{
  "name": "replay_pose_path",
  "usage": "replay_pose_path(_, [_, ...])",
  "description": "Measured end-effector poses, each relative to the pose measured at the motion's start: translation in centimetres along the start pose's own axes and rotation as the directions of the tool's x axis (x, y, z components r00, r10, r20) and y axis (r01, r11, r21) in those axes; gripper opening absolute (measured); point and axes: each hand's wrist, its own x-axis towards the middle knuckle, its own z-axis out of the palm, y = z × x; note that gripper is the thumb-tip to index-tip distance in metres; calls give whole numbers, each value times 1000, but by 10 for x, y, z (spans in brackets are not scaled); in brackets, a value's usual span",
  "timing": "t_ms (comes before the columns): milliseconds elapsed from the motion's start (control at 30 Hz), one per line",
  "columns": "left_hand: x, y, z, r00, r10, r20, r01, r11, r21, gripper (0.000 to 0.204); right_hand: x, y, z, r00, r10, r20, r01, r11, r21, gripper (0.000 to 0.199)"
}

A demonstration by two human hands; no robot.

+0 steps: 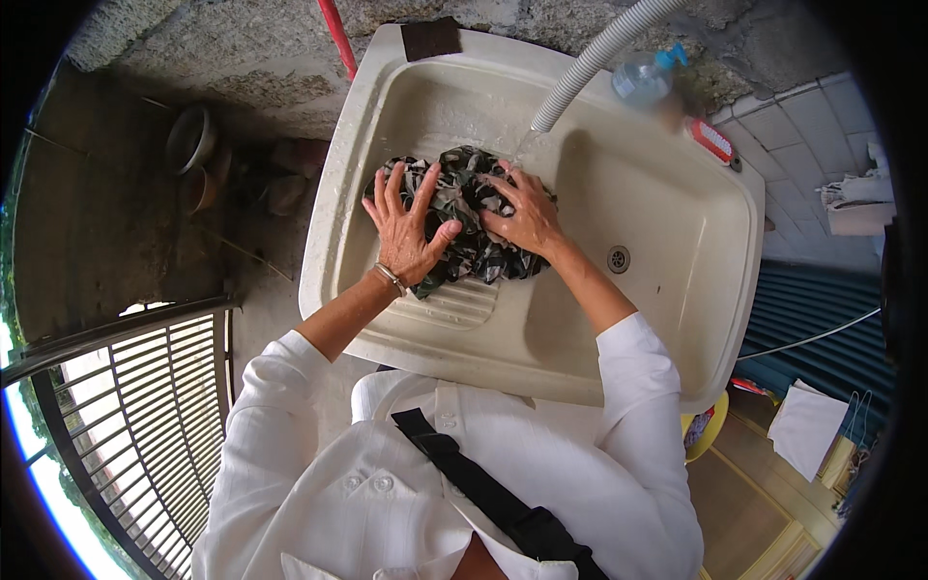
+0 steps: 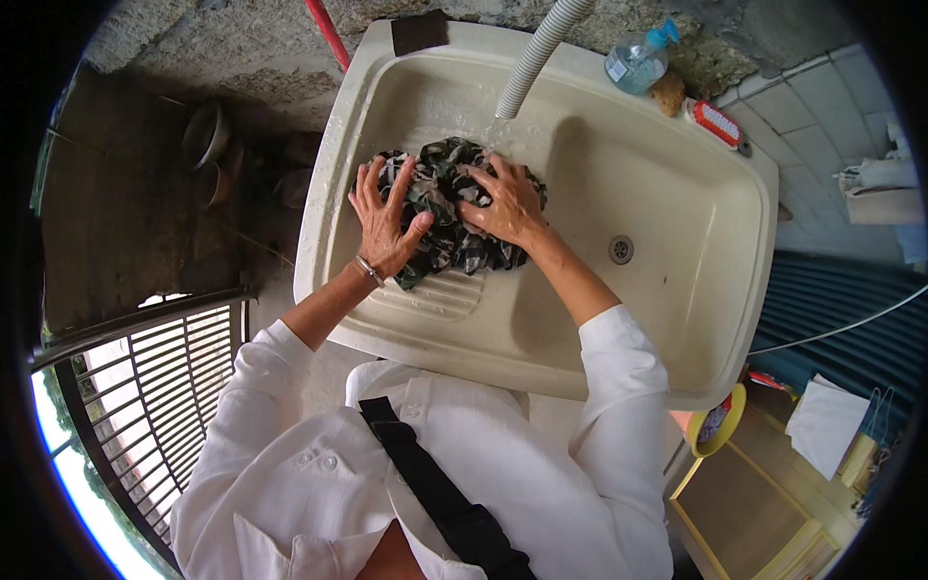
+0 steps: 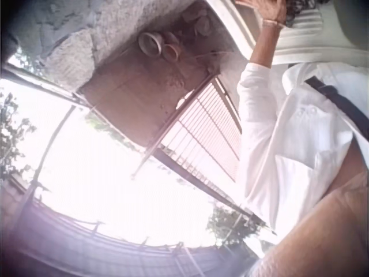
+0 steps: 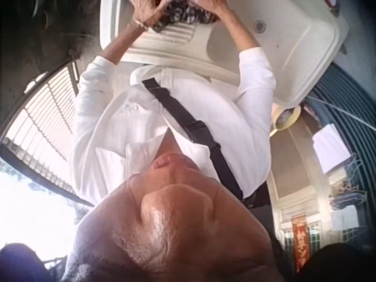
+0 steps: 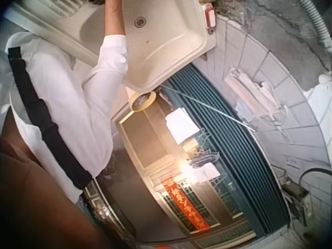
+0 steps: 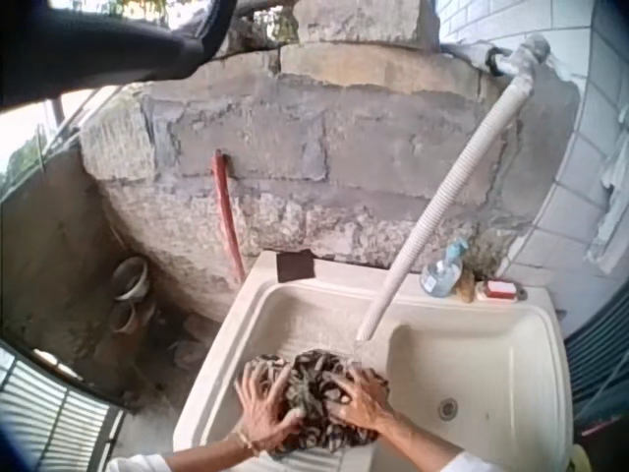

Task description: The person hand-washes a camouflage-patterned garment in a utility sink. They scrub the fabric with both hands, rinse it under running water from a flexible hose, and wring out excess water repeatedly.

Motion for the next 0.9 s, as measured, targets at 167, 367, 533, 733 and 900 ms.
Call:
replay_pose_path(167, [-48, 18, 22, 947, -319, 44, 315, 887, -339, 56, -76, -30, 32, 932, -221, -287, 243, 969, 45, 55])
replay_pose_path(367, [-10, -2, 36, 969, 127, 211, -78, 970, -229, 22, -57, -21, 42, 918, -318, -235, 340, 939, 57, 48])
replay_pose_path(533, [49, -50, 97, 927, 342, 156, -293, 917, -270, 41, 8, 26, 50, 845, -354, -400, 432, 893, 123, 46])
replay_pose_path(733, [151, -59, 123, 892, -144, 428, 168, 986, -19, 53, 78, 93, 46, 952, 304, 36, -210, 563, 799, 39])
replay_pose_path(900, [113, -23, 56, 677, 712, 184, -718, 694, -45, 38, 82, 72, -13, 971, 211, -113, -17, 531, 847, 59])
